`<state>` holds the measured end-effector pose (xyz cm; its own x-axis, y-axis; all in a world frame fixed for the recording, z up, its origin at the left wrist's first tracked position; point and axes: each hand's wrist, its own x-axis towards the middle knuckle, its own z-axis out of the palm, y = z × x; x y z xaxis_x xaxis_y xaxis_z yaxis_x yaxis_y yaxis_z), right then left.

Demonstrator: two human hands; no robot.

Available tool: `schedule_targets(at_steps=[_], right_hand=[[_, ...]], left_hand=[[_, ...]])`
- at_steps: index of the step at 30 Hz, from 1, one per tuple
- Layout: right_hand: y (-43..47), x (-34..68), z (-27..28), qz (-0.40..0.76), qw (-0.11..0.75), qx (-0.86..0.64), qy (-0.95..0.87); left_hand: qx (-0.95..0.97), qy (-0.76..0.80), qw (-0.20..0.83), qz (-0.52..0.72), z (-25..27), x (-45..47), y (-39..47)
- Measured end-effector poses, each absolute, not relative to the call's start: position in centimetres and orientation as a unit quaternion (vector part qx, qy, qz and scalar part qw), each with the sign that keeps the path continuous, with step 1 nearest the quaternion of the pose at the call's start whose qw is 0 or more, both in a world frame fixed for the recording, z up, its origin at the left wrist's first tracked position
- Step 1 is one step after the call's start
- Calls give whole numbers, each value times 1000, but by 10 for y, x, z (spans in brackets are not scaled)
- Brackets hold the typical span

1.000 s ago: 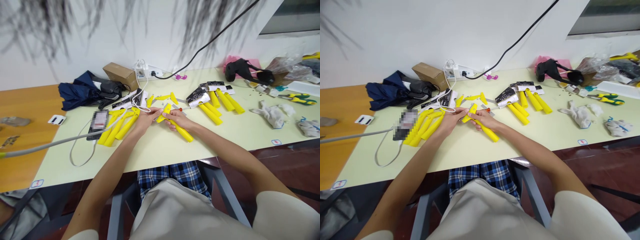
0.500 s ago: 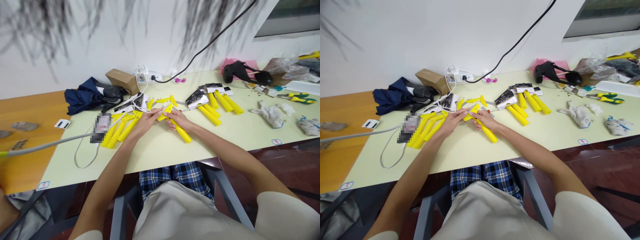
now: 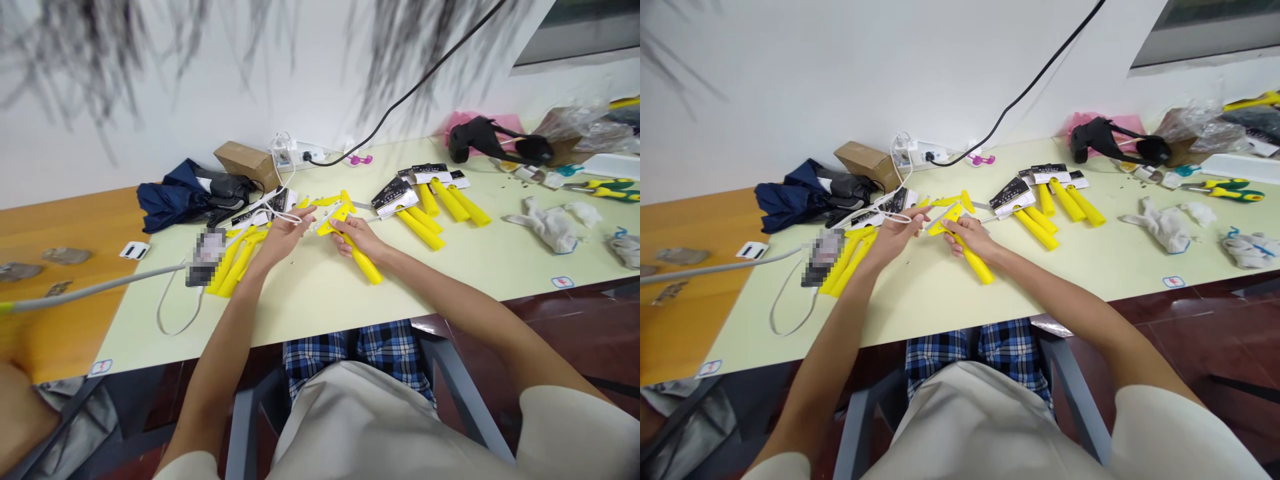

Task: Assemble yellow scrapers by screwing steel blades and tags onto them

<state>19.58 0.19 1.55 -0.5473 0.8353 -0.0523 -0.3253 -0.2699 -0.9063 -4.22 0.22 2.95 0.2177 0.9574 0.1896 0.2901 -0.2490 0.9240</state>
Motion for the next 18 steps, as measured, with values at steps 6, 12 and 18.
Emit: schedule_targets(at_steps=[6,12,18], right_hand=[[8,197,15,727,450,-280,-437],[9,195,10,717,465,-285,-434],[6,193,19,674,510,-281,-454]], left_hand=[[716,525,331,319,52,-80,-25],[705,539,251,387,28,-49,-86],[781,455,112,413,29,20,-102]])
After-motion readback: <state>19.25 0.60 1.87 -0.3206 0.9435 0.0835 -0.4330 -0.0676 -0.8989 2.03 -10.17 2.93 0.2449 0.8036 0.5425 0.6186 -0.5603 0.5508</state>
